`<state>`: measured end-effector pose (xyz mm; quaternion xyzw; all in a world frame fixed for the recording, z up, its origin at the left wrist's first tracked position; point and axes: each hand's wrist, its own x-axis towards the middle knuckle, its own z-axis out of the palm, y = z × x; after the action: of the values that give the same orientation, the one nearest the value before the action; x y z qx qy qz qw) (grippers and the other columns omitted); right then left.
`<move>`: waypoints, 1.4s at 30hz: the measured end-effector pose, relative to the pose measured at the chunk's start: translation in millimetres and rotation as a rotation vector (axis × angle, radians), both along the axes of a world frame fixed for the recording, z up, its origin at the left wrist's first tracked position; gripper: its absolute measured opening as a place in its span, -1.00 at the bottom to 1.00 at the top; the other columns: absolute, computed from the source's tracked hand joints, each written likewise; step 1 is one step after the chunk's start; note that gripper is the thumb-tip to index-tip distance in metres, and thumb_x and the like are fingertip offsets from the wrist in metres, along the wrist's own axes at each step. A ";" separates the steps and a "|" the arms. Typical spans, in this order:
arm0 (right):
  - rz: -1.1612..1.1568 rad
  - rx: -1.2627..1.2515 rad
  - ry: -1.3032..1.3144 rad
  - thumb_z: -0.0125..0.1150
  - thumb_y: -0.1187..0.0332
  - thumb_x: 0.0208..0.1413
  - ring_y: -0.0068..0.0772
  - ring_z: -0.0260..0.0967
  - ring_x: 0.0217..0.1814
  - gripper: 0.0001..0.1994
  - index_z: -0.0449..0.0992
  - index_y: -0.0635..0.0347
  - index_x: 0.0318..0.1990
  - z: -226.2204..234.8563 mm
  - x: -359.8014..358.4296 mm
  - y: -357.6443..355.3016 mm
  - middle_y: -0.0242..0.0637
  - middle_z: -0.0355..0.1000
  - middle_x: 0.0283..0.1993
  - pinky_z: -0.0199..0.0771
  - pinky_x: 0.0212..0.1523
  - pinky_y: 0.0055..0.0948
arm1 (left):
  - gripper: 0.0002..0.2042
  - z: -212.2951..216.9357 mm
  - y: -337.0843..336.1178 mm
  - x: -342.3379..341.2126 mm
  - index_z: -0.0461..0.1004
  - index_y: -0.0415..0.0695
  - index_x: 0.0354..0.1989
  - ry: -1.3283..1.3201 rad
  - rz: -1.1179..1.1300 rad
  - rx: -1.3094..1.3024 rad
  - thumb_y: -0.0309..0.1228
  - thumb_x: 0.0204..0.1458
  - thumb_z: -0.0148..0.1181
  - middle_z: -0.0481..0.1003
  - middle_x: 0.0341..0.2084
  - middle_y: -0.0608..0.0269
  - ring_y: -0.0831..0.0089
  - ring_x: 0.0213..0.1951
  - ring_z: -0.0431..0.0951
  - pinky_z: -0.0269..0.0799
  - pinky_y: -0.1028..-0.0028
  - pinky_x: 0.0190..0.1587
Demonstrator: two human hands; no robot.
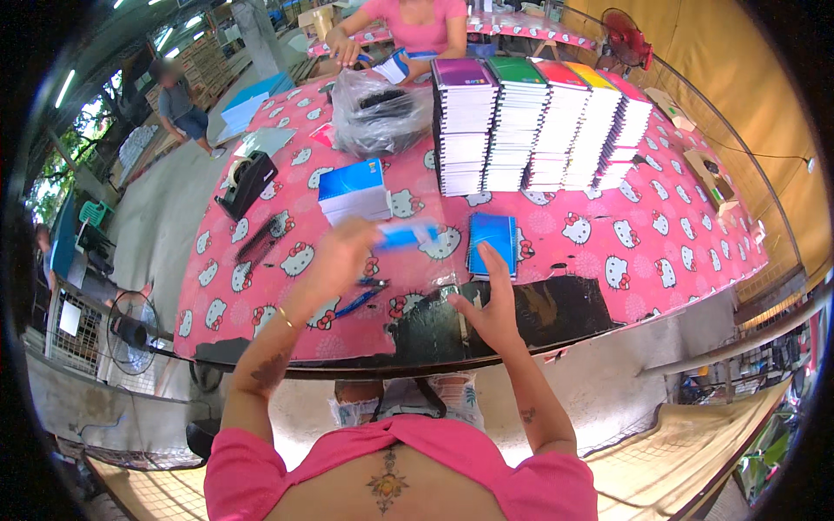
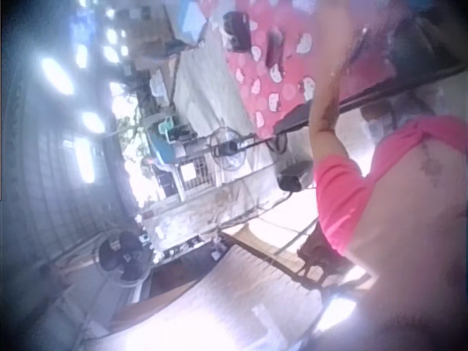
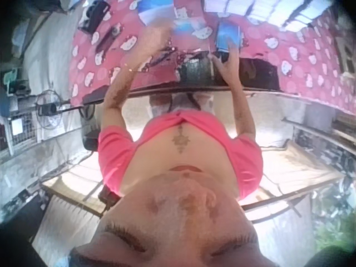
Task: The person prepares notebooks by cutting the spiral ends with pliers and securing them with tape, before stacking them on a table.
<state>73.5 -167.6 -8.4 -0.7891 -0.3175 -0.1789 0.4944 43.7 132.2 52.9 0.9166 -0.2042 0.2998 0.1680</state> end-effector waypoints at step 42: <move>0.423 0.107 0.672 0.29 0.48 0.15 -0.53 0.43 0.01 -0.69 0.57 0.33 0.06 -22.8 -3.3 13.5 -0.28 0.56 -0.03 0.38 0.10 -0.47 | -0.80 -44.0 13.7 -68.4 0.60 -0.15 -0.07 0.209 0.241 -0.545 -0.50 0.13 0.23 0.57 -0.35 0.08 0.20 -0.39 0.58 0.48 0.31 -0.32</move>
<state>70.2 -154.1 -31.2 -0.6940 -0.2838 0.1785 0.6372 -24.7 145.9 8.9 0.8814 0.0120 0.2652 0.3908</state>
